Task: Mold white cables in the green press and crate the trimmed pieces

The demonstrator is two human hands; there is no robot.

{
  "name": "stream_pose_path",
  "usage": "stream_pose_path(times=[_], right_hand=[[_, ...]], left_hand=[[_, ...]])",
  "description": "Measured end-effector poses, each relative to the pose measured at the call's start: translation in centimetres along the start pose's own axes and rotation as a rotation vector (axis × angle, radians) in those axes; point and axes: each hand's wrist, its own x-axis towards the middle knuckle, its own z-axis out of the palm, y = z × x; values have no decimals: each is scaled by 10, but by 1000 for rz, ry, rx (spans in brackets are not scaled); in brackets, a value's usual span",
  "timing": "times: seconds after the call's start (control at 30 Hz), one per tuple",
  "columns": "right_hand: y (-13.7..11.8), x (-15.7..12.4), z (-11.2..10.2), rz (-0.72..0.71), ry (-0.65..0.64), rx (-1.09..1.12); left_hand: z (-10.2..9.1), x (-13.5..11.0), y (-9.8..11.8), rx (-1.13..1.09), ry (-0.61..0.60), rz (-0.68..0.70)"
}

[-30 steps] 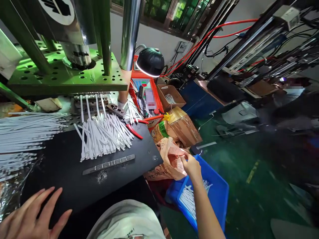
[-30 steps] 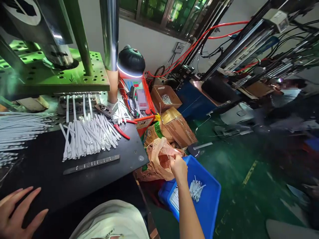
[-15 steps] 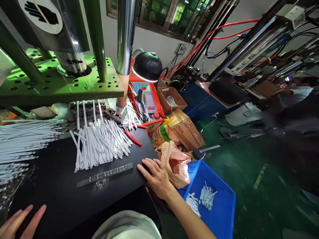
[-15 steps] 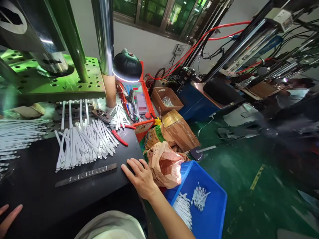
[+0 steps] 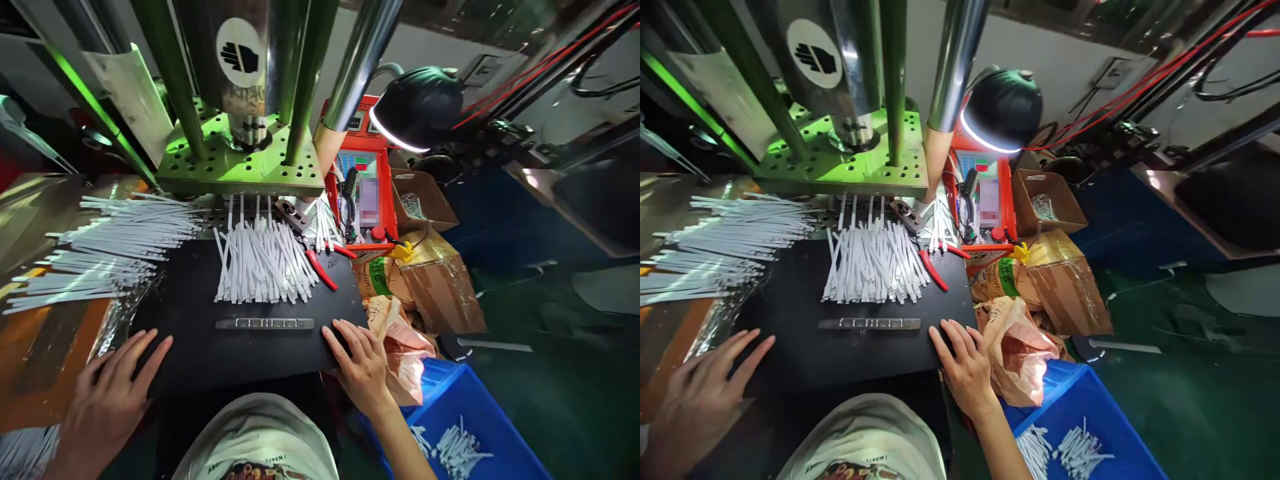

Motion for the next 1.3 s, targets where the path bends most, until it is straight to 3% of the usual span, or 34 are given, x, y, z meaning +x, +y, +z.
stream_pose_path(times=[0.1, 0.23, 0.5, 0.63, 0.7, 0.8, 0.97, 1.13, 1.2, 1.3], right_hand=[[0, 0, 0, -4, -40, 10], [2, 0, 0, -18, -50, 2], [11, -7, 7, -52, 1, -27], [16, 11, 1, -121, -59, 182], [13, 29, 2, -149, -78, 267], [0, 59, 14, -227, -21, 295], [-32, 102, 16, -398, -30, 342], [-84, 171, -1, -522, -212, 348], [-113, 217, 9, -528, -287, 284], [-158, 287, 41, -499, -450, 93]], left_hand=[[-9, 5, 3, 171, -52, 7], [-10, 9, 1, 224, -34, 63], [-12, 7, 16, 179, -47, -26], [-28, 16, 12, 77, -152, -28], [-40, 28, -4, -4, -175, 11], [-51, 53, -43, 60, -69, -9], [-42, 83, -92, 180, -27, -12], [-32, 87, -93, 162, -3, 12], [-36, 88, -85, 116, 18, 27], [-47, 89, -71, -17, 124, 58]])
